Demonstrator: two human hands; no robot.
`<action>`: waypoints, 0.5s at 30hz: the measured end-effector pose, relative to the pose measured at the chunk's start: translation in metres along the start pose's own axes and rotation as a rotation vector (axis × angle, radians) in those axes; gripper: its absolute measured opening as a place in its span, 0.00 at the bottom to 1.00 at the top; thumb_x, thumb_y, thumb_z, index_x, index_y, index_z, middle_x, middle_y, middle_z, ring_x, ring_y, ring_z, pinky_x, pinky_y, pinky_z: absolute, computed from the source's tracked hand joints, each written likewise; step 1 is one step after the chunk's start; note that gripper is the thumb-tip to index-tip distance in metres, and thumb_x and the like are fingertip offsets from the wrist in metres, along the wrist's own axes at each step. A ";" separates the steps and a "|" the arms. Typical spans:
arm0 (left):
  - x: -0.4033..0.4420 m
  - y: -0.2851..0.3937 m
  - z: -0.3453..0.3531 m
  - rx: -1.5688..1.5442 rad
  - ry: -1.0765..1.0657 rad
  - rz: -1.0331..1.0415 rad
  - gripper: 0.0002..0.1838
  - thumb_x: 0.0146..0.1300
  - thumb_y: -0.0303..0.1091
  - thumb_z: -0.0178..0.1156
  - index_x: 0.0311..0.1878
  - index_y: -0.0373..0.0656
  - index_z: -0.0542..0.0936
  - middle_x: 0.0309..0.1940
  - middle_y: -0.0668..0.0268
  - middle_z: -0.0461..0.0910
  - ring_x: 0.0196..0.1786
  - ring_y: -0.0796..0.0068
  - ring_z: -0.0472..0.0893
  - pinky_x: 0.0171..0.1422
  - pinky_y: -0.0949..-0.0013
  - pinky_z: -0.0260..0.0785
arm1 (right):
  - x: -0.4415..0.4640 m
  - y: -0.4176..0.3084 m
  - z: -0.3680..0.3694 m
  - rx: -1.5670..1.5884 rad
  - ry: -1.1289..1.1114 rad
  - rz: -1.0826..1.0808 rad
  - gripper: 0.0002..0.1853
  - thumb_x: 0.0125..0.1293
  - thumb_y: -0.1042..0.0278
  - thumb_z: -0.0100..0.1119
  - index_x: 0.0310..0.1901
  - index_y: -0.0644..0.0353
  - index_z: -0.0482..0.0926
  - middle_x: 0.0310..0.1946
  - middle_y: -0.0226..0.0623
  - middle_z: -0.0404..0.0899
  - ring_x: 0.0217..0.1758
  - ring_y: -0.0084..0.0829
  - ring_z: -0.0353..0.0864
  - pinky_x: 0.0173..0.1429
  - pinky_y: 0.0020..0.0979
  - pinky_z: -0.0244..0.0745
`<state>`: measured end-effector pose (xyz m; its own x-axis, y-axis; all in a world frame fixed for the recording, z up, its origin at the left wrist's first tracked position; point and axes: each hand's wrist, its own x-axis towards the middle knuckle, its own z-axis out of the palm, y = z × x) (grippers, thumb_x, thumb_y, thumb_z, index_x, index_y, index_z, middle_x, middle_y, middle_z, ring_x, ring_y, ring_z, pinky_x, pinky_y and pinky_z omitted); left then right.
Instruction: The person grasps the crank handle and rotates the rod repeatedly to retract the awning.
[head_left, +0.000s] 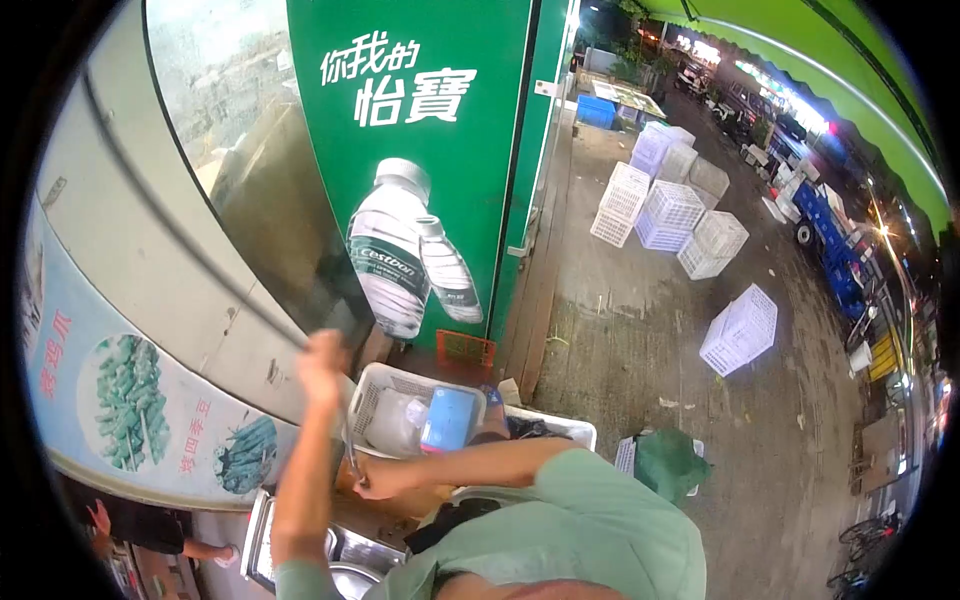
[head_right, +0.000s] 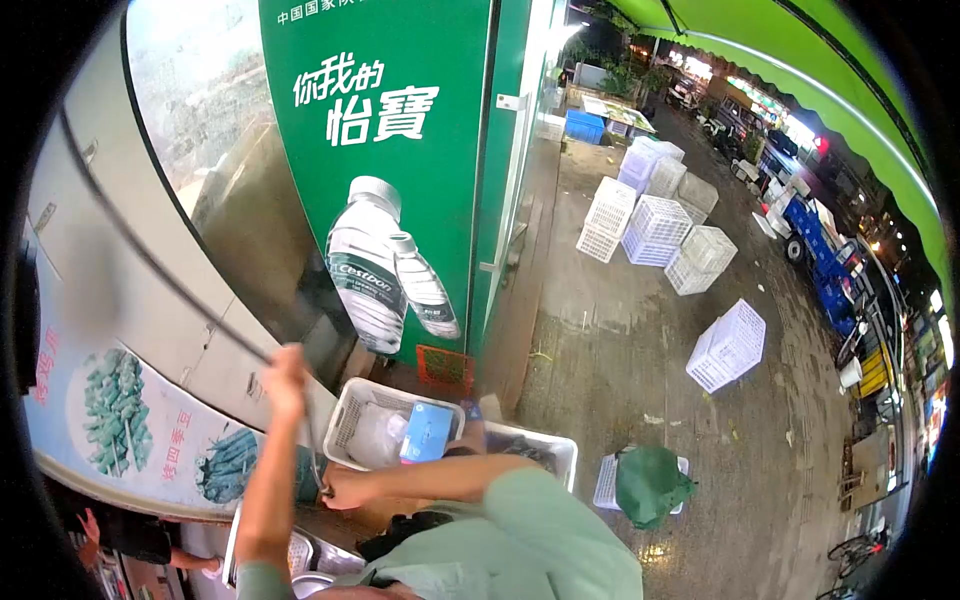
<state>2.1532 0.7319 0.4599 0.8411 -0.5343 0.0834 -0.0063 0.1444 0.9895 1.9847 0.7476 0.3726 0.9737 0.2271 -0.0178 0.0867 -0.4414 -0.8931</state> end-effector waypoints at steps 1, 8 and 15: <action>-0.042 0.013 0.035 -0.045 -0.194 -0.001 0.11 0.63 0.42 0.60 0.32 0.44 0.78 0.20 0.74 0.70 0.22 0.83 0.67 0.25 0.73 0.56 | 0.011 0.007 -0.004 -0.045 0.005 -0.065 0.17 0.54 0.61 0.59 0.43 0.62 0.78 0.39 0.45 0.80 0.46 0.41 0.75 0.53 0.43 0.67; -0.091 0.033 -0.066 -0.350 -0.324 -0.150 0.12 0.57 0.30 0.58 0.20 0.49 0.68 0.14 0.73 0.65 0.17 0.79 0.63 0.22 0.73 0.54 | 0.002 0.097 -0.155 -0.535 0.584 0.148 0.28 0.51 0.53 0.63 0.50 0.64 0.79 0.46 0.50 0.79 0.62 0.48 0.69 0.68 0.46 0.58; -0.026 0.003 0.011 -0.099 -0.147 0.009 0.12 0.65 0.39 0.55 0.25 0.48 0.71 0.17 0.74 0.65 0.18 0.82 0.62 0.22 0.73 0.53 | 0.019 0.036 0.013 -0.095 0.161 -0.264 0.22 0.53 0.64 0.62 0.50 0.60 0.77 0.53 0.50 0.76 0.58 0.45 0.74 0.60 0.45 0.68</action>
<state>2.1251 0.7373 0.4616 0.7529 -0.6479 0.1154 0.0461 0.2268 0.9729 2.0034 0.7478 0.3343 0.9352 0.2078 0.2867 0.3524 -0.4667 -0.8112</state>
